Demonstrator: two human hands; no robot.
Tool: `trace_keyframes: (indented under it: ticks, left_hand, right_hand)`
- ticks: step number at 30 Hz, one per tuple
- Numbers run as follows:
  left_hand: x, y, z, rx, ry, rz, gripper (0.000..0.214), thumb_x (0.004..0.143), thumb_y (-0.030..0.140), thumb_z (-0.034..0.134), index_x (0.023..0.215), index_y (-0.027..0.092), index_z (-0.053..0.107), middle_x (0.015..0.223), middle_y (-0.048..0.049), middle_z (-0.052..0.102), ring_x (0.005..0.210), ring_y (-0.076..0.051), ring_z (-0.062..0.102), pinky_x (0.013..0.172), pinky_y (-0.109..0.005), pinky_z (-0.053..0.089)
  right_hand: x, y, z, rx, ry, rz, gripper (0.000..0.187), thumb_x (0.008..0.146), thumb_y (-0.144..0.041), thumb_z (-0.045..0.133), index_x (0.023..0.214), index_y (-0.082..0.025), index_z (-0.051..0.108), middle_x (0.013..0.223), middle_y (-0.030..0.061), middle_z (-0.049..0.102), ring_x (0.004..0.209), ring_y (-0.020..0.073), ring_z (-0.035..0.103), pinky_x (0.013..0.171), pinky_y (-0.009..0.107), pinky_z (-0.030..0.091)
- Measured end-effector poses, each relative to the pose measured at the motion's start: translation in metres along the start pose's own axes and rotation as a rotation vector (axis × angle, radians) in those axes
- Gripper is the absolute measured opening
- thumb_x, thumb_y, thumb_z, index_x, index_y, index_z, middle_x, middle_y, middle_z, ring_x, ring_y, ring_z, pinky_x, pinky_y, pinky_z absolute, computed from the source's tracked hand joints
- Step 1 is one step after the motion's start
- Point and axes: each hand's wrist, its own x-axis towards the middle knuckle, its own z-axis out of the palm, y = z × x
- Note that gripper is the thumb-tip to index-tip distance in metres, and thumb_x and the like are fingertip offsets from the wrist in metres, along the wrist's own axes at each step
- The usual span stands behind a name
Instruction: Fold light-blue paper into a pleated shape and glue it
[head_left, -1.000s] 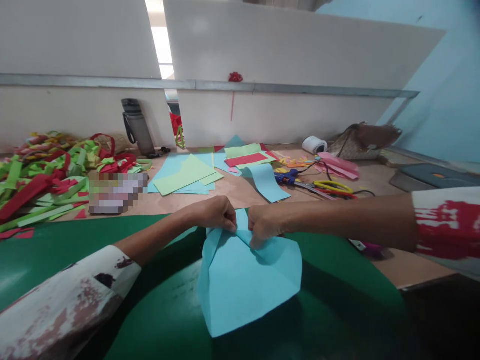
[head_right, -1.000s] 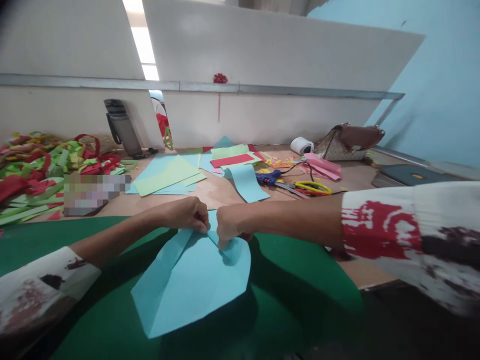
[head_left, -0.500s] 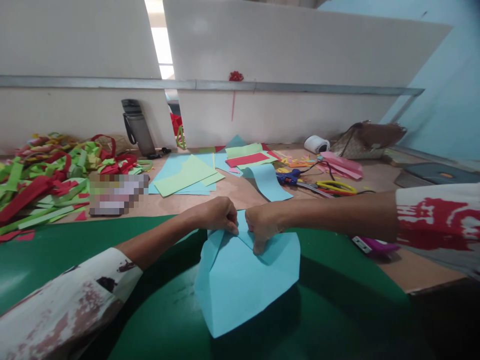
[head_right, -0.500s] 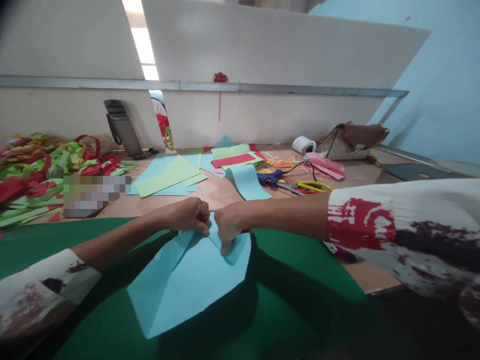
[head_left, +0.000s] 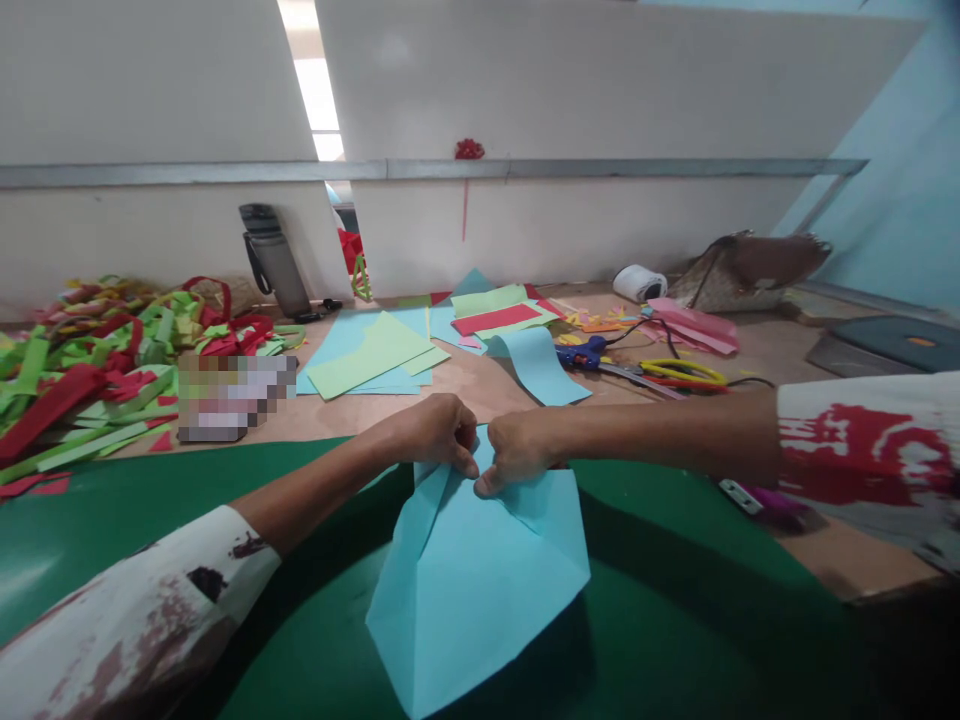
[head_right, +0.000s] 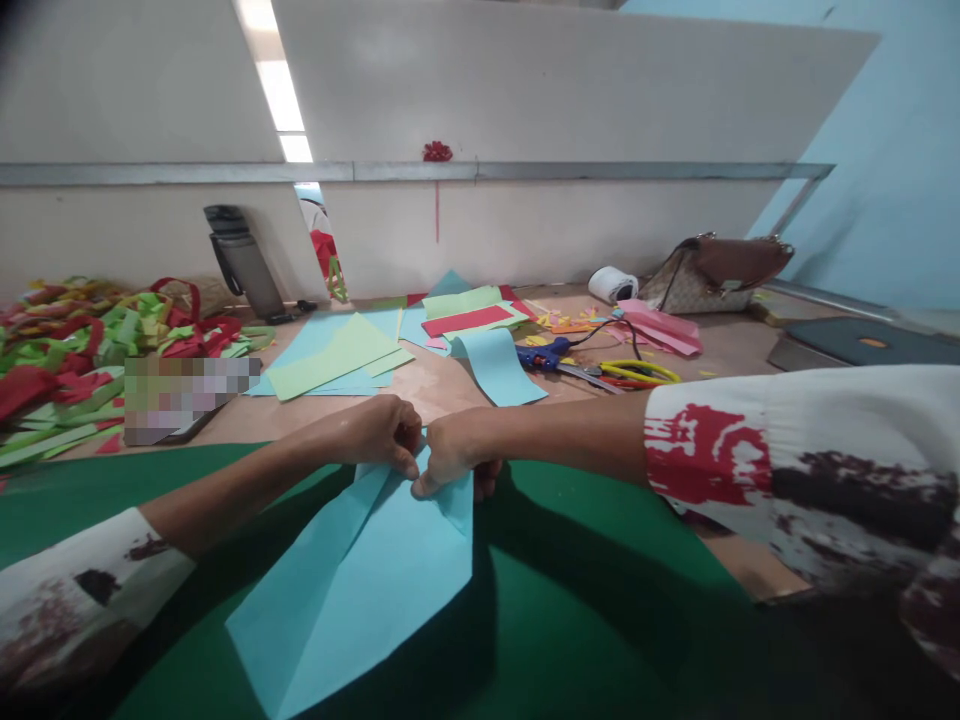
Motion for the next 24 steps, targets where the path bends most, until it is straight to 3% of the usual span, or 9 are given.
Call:
trace_keyframes:
  ticks: [6, 11, 16, 20, 24]
  left_hand:
    - [0.0000, -0.0010, 0.0004, -0.044, 0.001, -0.002, 0.020, 0.059, 0.024, 0.078, 0.072, 0.014, 0.066, 0.063, 0.0031, 0.060, 0.059, -0.012, 0.053, 0.050, -0.021, 0.037]
    - [0.0011, -0.0033, -0.0004, -0.070, -0.006, 0.011, 0.016, 0.063, 0.020, 0.076, 0.073, 0.014, 0.065, 0.063, 0.0036, 0.059, 0.060, -0.011, 0.053, 0.051, -0.020, 0.037]
    - [0.0000, -0.0040, -0.0053, -0.060, -0.027, 0.044, 0.009, 0.070, 0.009, 0.063, 0.077, 0.013, 0.066, 0.065, 0.0036, 0.059, 0.060, -0.010, 0.051, 0.055, -0.019, 0.038]
    - [0.0006, -0.0052, -0.0069, -0.052, -0.060, 0.058, 0.013, 0.070, 0.016, 0.067, 0.083, 0.014, 0.066, 0.070, 0.0030, 0.060, 0.063, -0.011, 0.053, 0.055, -0.019, 0.039]
    - [0.0026, -0.0046, -0.0020, -0.011, -0.004, 0.019, 0.023, 0.063, 0.025, 0.076, 0.080, 0.014, 0.065, 0.069, 0.0026, 0.059, 0.065, -0.013, 0.054, 0.052, -0.020, 0.037]
  right_hand:
    - [0.0026, 0.0014, -0.0015, -0.088, -0.063, 0.032, 0.052, 0.072, -0.063, 0.057, 0.071, -0.012, 0.064, 0.051, 0.0061, 0.059, 0.053, 0.0225, 0.062, 0.047, 0.031, 0.044]
    - [0.0029, 0.0023, -0.0014, -0.102, -0.048, 0.016, 0.053, 0.071, -0.065, 0.057, 0.073, -0.012, 0.064, 0.052, 0.0056, 0.059, 0.054, 0.0220, 0.062, 0.047, 0.030, 0.043]
    - [0.0019, 0.0034, -0.0016, -0.084, -0.023, 0.022, 0.055, 0.066, -0.066, 0.061, 0.081, -0.013, 0.063, 0.053, 0.0039, 0.059, 0.052, 0.0225, 0.061, 0.046, 0.030, 0.042]
    - [0.0031, 0.0041, -0.0009, -0.058, -0.022, 0.031, 0.053, 0.067, -0.066, 0.062, 0.079, -0.014, 0.064, 0.054, 0.0032, 0.059, 0.054, 0.0217, 0.062, 0.047, 0.029, 0.042]
    - [0.0039, 0.0041, -0.0009, -0.004, -0.024, 0.027, 0.049, 0.066, -0.062, 0.065, 0.075, -0.014, 0.064, 0.055, 0.0031, 0.059, 0.055, 0.0209, 0.062, 0.047, 0.028, 0.042]
